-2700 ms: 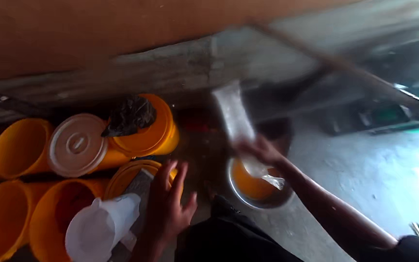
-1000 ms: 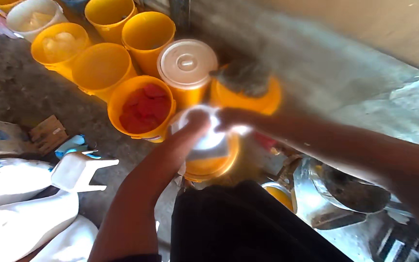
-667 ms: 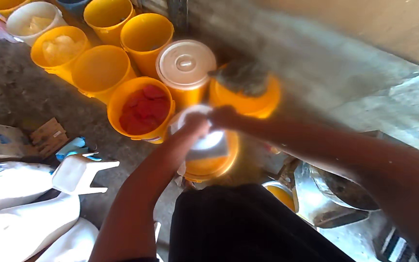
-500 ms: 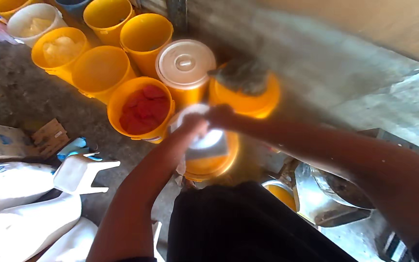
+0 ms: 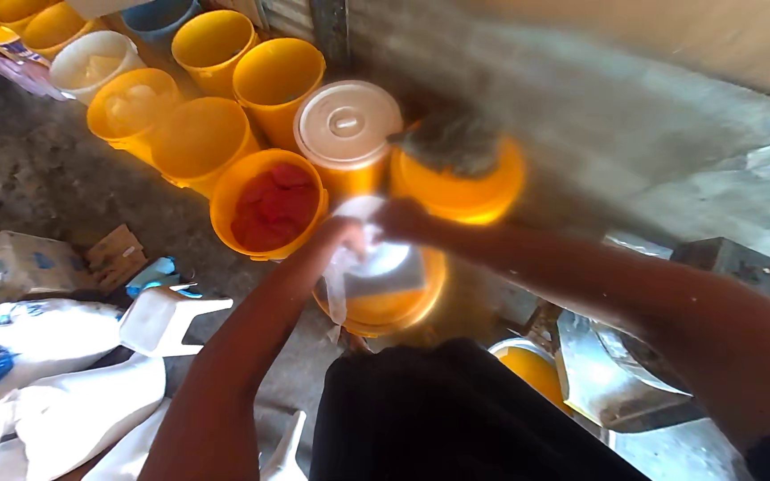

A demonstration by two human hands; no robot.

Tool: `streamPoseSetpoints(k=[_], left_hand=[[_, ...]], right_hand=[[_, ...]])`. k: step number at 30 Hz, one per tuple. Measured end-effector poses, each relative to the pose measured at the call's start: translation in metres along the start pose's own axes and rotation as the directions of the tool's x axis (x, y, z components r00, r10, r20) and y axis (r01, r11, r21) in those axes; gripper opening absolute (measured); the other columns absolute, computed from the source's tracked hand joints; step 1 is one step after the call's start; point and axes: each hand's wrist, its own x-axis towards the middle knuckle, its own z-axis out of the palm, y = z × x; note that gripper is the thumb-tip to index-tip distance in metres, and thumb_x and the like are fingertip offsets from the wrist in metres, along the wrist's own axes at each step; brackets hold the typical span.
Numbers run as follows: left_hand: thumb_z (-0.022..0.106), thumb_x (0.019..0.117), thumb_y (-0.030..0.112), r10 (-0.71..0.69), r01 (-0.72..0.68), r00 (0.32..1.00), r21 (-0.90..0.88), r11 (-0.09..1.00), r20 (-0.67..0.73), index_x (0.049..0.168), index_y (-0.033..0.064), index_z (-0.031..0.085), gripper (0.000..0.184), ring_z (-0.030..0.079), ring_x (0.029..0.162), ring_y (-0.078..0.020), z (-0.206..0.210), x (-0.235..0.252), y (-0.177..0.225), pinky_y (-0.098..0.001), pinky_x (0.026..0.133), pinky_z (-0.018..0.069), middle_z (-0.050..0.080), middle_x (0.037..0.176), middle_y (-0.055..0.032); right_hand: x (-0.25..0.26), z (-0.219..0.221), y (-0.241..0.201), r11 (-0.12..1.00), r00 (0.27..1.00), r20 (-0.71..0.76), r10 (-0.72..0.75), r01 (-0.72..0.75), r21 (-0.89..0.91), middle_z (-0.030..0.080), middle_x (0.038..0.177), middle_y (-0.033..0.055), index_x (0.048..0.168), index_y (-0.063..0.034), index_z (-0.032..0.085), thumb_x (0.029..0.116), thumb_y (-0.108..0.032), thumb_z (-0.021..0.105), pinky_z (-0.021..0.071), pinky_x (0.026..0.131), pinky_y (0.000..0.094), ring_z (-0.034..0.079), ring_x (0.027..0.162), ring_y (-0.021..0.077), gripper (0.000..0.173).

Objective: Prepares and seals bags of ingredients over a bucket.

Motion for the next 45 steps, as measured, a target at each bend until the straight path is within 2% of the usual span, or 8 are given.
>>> streamPoseSetpoints(k=[14,25,31,34,37,41,43,45], left_hand=[[0.079,0.0888,0.03,-0.102,0.107,0.994,-0.242,0.964,0.035,0.131,-0.007,0.059,0.06,0.06,0.118,-0.0412,0.002,-0.003,-0.006,-0.0621,0.095,0.0484,0.062,0.126,-0.0278],[0.08,0.0868,0.025,-0.156,0.134,0.987,-0.331,0.934,-0.041,0.119,-0.0078,0.063,0.049,0.063,0.109,-0.0375,-0.003,-0.004,-0.01,-0.0592,0.091,0.0498,0.065,0.116,-0.0253],[0.08,0.0856,0.025,-0.167,0.125,0.985,-0.466,0.876,-0.051,0.127,-0.0022,0.062,0.053,0.063,0.109,-0.0369,-0.006,-0.002,-0.007,-0.0592,0.089,0.0513,0.065,0.119,-0.024],[0.072,0.0918,0.017,-0.124,0.081,0.992,-0.648,0.757,-0.02,0.126,-0.0008,0.059,0.041,0.065,0.093,-0.0256,-0.011,-0.01,-0.014,-0.0459,0.081,0.0546,0.066,0.109,-0.0169],[0.06,0.0997,0.02,-0.052,0.032,0.999,-0.809,0.587,0.002,0.128,0.0049,0.057,0.032,0.062,0.087,-0.0176,-0.016,-0.026,-0.014,-0.0381,0.078,0.0544,0.063,0.108,-0.0104],[0.052,0.0979,0.013,-0.056,0.0,0.998,-0.928,0.372,-0.022,0.118,0.0063,0.057,0.021,0.063,0.08,-0.017,-0.015,-0.041,-0.017,-0.0347,0.073,0.0551,0.063,0.098,-0.0092],[0.043,0.1019,0.017,0.002,-0.059,0.998,-0.972,0.229,-0.061,0.116,0.0033,0.056,0.024,0.064,0.082,-0.0191,-0.014,-0.05,-0.024,-0.0356,0.075,0.0559,0.064,0.099,-0.0116],[0.042,0.1016,0.011,0.057,-0.185,0.983,-0.948,0.259,-0.177,0.111,0.0008,0.057,0.021,0.066,0.08,-0.0155,-0.007,-0.053,-0.031,-0.032,0.077,0.0563,0.065,0.094,-0.0093]], right_hand=[[0.002,0.014,0.004,0.987,0.994,-0.052,-0.093,0.099,0.127,0.067,0.126,0.0209,0.13,-0.0074,0.067,0.1048,-0.026,0.058,0.048,0.098,0.0619,0.062,0.12,0.0412,0.033],[0.014,0.024,0.014,0.927,0.973,-0.215,-0.088,0.159,0.339,0.069,0.122,0.019,0.121,-0.0077,0.072,0.1042,-0.018,0.053,0.0483,0.098,0.0616,0.062,0.12,0.0396,0.027],[0.014,0.014,0.017,0.902,0.97,-0.217,-0.111,0.19,0.388,0.067,0.125,0.0218,0.126,-0.0061,0.07,0.0992,-0.007,0.054,0.0471,0.098,0.0653,0.061,0.121,0.0419,0.031],[0.012,0.013,0.02,0.881,0.966,-0.182,-0.182,0.242,0.407,0.064,0.132,0.0221,0.146,-0.0105,0.055,0.0917,-0.019,0.073,0.046,0.101,0.0659,0.06,0.123,0.0425,0.057],[0.005,0.017,0.009,0.895,0.962,-0.187,-0.196,0.254,0.368,0.068,0.115,0.0205,0.143,-0.01,0.052,0.0786,-0.044,0.088,0.0512,0.088,0.0645,0.065,0.107,0.0406,0.08],[0.009,0.026,0.005,0.902,0.923,-0.341,-0.178,0.292,0.318,0.068,0.117,0.0211,0.134,-0.0043,0.059,0.088,-0.044,0.079,0.0515,0.089,0.0613,0.066,0.108,0.0401,0.064],[0.015,0.032,0.01,0.891,0.909,-0.376,-0.183,0.315,0.328,0.066,0.125,0.0226,0.146,-0.004,0.051,0.0936,-0.041,0.074,0.05,0.095,0.061,0.064,0.114,0.0414,0.069],[0.021,0.037,0.017,0.856,0.878,-0.433,-0.202,0.373,0.358,0.066,0.127,0.0213,0.149,-0.006,0.049,0.0948,-0.038,0.072,0.0497,0.099,0.0601,0.064,0.117,0.0394,0.067]])
